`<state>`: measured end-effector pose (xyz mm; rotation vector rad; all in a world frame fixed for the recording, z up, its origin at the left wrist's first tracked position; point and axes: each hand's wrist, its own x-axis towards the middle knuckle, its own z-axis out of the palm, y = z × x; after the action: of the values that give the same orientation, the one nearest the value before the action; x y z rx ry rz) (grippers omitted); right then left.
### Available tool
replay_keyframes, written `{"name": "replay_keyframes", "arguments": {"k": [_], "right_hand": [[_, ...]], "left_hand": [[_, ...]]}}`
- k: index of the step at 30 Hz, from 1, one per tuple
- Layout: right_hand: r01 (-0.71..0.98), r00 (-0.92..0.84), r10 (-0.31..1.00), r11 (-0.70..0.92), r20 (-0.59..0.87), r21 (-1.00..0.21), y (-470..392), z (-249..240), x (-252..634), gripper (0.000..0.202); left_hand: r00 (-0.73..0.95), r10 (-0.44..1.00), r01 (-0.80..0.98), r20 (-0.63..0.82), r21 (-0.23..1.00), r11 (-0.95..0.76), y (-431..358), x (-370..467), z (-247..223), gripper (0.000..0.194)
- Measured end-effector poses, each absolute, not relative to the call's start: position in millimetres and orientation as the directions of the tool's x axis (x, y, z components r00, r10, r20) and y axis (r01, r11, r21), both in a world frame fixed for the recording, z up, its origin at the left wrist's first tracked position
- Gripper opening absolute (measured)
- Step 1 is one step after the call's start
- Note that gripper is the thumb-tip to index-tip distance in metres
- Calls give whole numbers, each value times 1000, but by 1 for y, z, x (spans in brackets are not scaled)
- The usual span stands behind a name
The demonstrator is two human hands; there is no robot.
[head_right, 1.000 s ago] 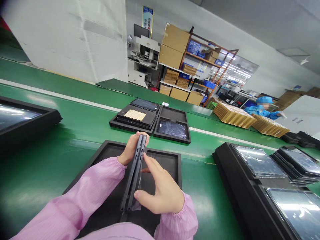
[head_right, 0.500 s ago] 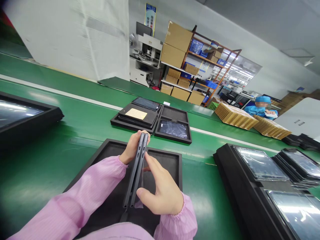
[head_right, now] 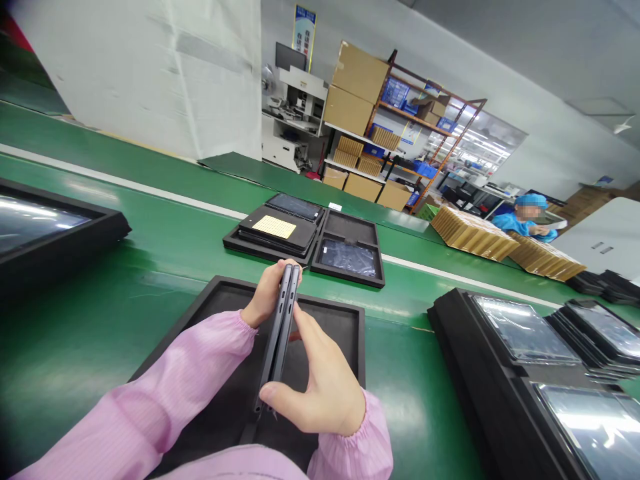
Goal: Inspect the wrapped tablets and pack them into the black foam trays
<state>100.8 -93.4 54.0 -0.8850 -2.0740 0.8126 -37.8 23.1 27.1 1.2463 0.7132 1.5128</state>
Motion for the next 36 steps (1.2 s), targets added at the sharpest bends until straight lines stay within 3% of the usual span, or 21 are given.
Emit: {"name": "replay_keyframes", "arguments": {"k": [24, 36], "right_hand": [[372, -549, 769, 576, 328, -728, -93, 52, 108, 77], [306, -589, 739, 579, 327, -756, -94, 56, 110, 84]], "left_hand": [[53, 943, -327, 329, 898, -295, 21, -38, 28, 70], [52, 933, -298, 357, 897, -326, 20, -38, 29, 68]]}}
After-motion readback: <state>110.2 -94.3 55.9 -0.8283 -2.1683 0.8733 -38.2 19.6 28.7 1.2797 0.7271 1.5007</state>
